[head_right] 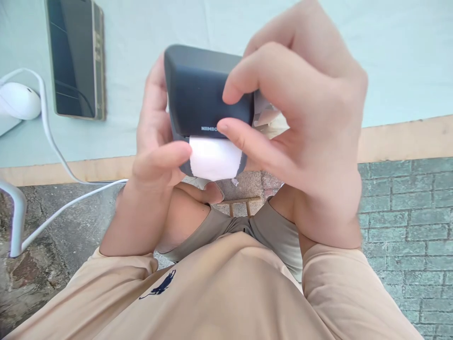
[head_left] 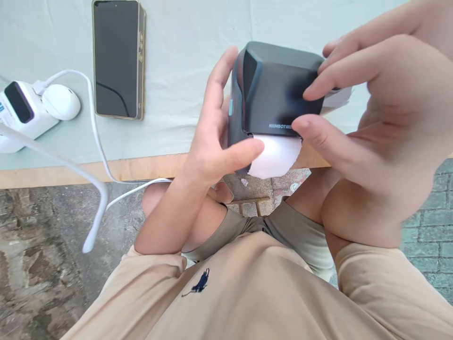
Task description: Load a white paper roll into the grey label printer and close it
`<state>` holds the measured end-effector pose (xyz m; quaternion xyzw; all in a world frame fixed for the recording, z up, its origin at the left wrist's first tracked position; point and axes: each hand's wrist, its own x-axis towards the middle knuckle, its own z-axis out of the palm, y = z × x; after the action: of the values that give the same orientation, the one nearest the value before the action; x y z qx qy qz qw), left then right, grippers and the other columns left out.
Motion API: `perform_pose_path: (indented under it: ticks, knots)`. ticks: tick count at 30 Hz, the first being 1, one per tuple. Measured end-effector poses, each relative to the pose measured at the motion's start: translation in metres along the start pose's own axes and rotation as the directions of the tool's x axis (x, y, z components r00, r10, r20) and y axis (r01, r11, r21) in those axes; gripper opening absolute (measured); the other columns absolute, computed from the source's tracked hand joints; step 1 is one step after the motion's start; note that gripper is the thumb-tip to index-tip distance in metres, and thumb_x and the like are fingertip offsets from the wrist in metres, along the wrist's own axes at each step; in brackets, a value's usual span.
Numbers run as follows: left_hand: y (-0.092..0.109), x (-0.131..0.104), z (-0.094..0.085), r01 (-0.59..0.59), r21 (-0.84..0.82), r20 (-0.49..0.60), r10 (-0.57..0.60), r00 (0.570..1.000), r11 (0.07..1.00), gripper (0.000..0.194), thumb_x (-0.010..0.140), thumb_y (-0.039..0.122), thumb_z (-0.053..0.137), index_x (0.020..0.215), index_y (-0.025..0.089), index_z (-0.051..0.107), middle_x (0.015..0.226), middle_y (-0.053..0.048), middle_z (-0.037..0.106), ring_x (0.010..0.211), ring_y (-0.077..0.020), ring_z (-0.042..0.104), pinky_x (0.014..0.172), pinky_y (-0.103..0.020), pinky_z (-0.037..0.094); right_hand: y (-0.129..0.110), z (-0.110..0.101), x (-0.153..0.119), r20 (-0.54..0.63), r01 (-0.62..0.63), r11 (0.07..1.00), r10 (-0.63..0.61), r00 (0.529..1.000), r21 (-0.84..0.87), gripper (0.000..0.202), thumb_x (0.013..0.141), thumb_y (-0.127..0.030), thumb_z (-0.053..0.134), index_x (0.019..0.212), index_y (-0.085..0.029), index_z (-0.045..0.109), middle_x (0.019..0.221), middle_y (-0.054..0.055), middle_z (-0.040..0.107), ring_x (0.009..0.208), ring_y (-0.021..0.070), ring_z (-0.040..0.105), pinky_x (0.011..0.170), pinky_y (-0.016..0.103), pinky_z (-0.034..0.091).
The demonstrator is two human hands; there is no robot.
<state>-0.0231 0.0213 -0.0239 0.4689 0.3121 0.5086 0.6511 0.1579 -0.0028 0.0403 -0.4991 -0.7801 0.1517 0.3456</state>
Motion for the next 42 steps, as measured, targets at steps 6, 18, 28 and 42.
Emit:
perform_pose_path:
  ticks: [6,18,28,42]
  knots:
    - [0.022,-0.007,0.005,0.120,-0.027,0.022,-0.120,0.993,0.992,0.035,0.072,0.030,0.075,0.100,0.019,0.058,0.101,-0.005,0.064,0.095,-0.0188,0.064,0.083,-0.030,0.052,-0.017,0.001,-0.003,0.039,-0.014,0.999,0.016,0.999,-0.048,0.017,0.087,-0.037,0.059,0.092,-0.022,0.054,0.101,0.007,0.044,0.104,0.0171,0.049,0.087,0.036,0.045]
    - [0.020,-0.008,0.011,0.096,-0.020,-0.001,-0.096,0.995,0.995,0.034,0.078,0.038,0.067,0.106,0.021,0.057,0.103,-0.005,0.060,0.098,-0.0190,0.062,0.081,-0.029,0.049,-0.024,0.005,-0.002,0.064,-0.140,0.961,0.159,0.985,-0.238,0.040,0.087,-0.055,0.054,0.113,-0.025,0.054,0.123,0.009,0.050,0.117,0.0252,0.046,0.098,0.044,0.041]
    - [0.016,-0.004,0.010,0.142,-0.188,0.060,-0.133,0.989,0.972,0.043,0.084,0.057,0.056,0.111,0.024,0.058,0.108,-0.006,0.065,0.121,-0.0256,0.059,0.091,-0.034,0.054,-0.008,0.008,-0.006,0.013,-0.081,0.971,0.087,0.996,-0.224,0.030,0.093,-0.048,0.044,0.105,-0.025,0.058,0.122,0.008,0.050,0.120,0.0226,0.049,0.100,0.044,0.043]
    - [0.025,-0.004,0.008,0.196,-0.180,-0.085,-0.213,0.973,0.964,0.033,0.096,0.039,0.040,0.099,0.021,0.067,0.108,-0.003,0.071,0.134,-0.0235,0.049,0.107,-0.030,0.048,-0.006,-0.001,-0.005,0.052,0.035,0.996,-0.031,0.998,-0.080,0.043,0.094,-0.046,0.040,0.124,-0.018,0.054,0.116,0.011,0.049,0.118,0.0168,0.049,0.103,0.036,0.046]
